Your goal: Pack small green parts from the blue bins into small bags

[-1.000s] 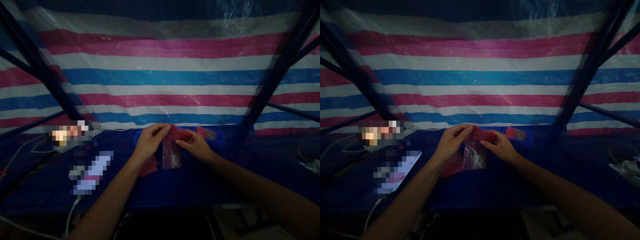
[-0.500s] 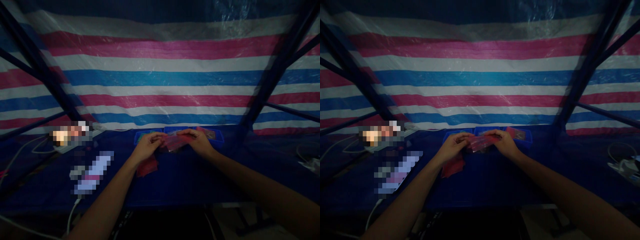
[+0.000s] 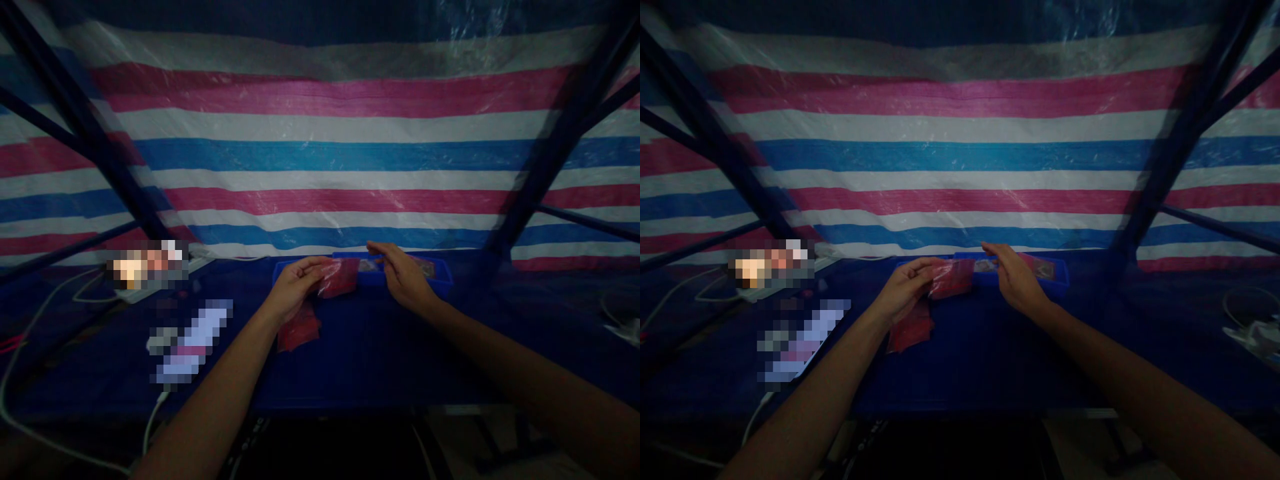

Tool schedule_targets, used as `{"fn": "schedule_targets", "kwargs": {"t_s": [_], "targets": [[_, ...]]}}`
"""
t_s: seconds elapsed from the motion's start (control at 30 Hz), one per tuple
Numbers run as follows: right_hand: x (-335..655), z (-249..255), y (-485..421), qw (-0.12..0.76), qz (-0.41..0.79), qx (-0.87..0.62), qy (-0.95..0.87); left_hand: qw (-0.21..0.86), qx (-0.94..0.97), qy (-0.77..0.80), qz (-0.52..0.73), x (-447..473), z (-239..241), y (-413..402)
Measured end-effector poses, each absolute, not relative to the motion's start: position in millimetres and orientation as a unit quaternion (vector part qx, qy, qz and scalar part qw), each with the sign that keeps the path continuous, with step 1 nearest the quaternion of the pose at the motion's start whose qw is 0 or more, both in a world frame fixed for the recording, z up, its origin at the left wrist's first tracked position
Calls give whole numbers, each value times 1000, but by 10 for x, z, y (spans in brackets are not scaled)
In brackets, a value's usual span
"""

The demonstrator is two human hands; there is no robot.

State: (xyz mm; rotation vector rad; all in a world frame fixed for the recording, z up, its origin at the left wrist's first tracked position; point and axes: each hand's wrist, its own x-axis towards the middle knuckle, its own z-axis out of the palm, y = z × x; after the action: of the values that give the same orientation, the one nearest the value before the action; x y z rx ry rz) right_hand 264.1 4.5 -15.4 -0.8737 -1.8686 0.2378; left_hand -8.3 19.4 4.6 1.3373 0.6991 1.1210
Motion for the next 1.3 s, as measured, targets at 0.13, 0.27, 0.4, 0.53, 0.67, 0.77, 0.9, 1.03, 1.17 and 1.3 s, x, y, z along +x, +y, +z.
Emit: {"fn": "schedule_targets", "kwargs": {"t_s": [0.13,0.27,0.4,0.53,0.67,0.77,0.9,1.03,1.17,1.3], "targets": [[2536,-153,-13,534,282,-331,-725,624,575,283,447,-66,59,147],[2455,-220,-35,483,420,-322,-698,638,589,287,405,-27,50,120],[2410,-263,-27,497,456,-356,-647,622,583,300,428,7,39,135],[2375,-262,-18,538,456,-371,-604,578,617,320,428,-6,44,156],[2366,-238,-36,528,473,-352,-611,516,659,342,427,-41,34,181],[2377,-236,-40,515,472,-345,-627,495,685,335,416,-52,21,191],[2388,-281,-12,512,479,-356,-618,478,704,327,411,-36,6,178],[2392,-326,24,539,476,-353,-599,450,713,351,407,-26,0,169],[2408,-342,45,523,454,-360,-626,442,720,354,402,-40,-10,181],[2419,-350,56,501,455,-366,-639,432,735,353,386,-59,-45,204]]}}
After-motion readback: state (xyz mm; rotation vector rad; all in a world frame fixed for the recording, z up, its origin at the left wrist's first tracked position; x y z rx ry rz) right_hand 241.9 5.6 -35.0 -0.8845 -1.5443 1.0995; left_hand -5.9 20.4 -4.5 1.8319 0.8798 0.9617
